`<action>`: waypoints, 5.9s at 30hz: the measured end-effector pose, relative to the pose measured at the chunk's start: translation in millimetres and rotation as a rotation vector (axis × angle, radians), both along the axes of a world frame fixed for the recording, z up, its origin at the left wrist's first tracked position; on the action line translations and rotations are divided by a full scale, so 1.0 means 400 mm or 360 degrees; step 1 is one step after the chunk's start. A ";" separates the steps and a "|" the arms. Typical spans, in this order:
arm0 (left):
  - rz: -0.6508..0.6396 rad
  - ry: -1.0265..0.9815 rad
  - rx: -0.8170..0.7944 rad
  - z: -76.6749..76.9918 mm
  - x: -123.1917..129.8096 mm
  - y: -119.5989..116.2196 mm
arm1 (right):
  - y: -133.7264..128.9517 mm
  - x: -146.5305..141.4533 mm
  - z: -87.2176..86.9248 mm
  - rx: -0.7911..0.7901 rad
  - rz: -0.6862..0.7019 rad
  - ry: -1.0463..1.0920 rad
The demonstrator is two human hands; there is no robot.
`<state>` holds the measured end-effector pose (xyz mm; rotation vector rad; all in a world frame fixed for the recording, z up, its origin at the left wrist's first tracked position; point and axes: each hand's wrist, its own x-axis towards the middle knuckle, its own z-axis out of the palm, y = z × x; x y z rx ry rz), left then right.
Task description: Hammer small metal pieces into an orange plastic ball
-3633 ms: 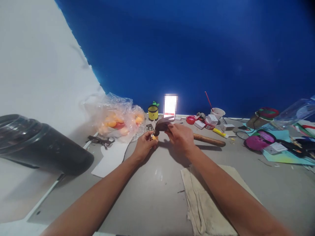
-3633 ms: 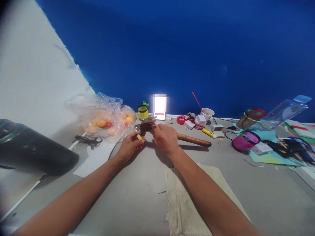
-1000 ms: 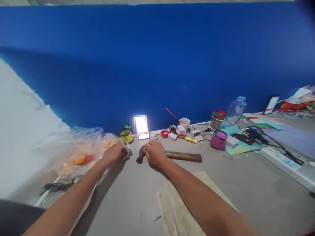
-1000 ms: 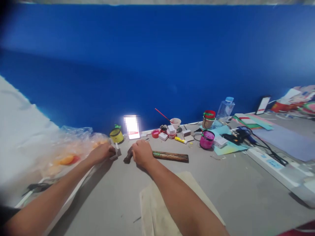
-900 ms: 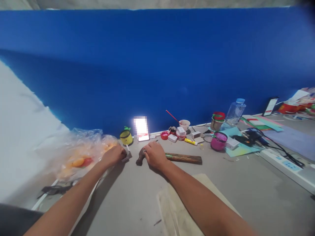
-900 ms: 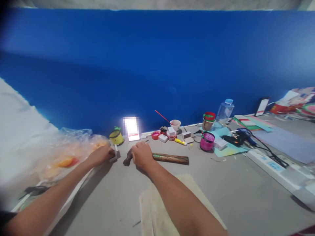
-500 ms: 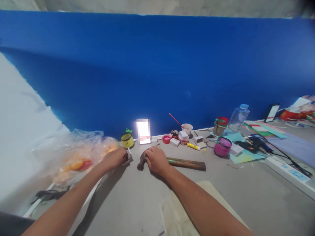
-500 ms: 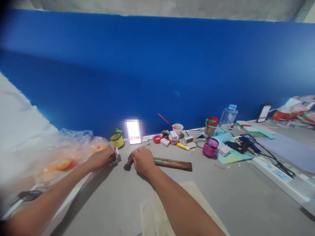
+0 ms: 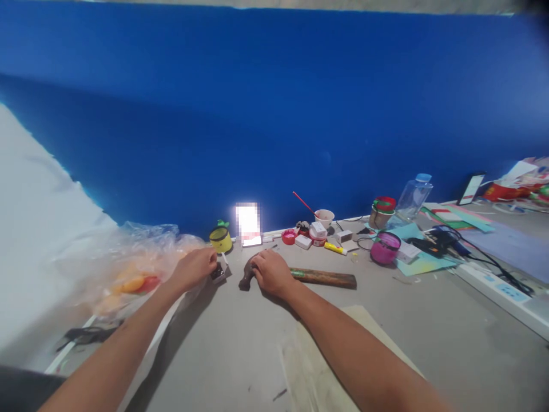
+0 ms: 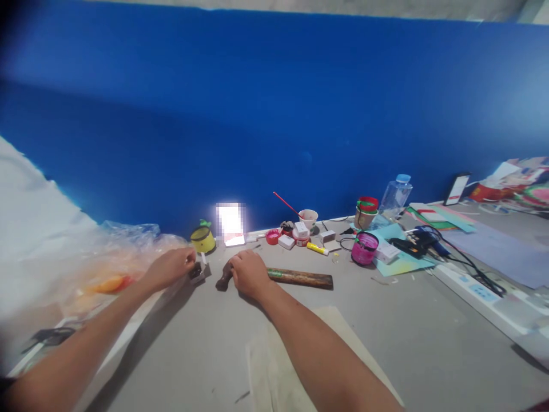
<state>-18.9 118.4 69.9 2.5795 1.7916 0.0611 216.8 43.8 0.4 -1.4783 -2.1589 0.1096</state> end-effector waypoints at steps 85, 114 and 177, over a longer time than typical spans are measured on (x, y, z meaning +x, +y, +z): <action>0.0006 -0.1936 -0.0193 -0.164 0.057 -0.313 | -0.045 -0.042 0.005 -0.1554 0.0338 0.2224; -0.0207 -0.1661 -0.0058 -0.168 0.048 -0.308 | -0.044 -0.039 -0.006 -0.1538 0.0365 0.1999; -0.0049 -0.1864 -0.0181 -0.161 0.068 -0.328 | -0.055 -0.035 0.006 -0.1428 0.0637 0.1803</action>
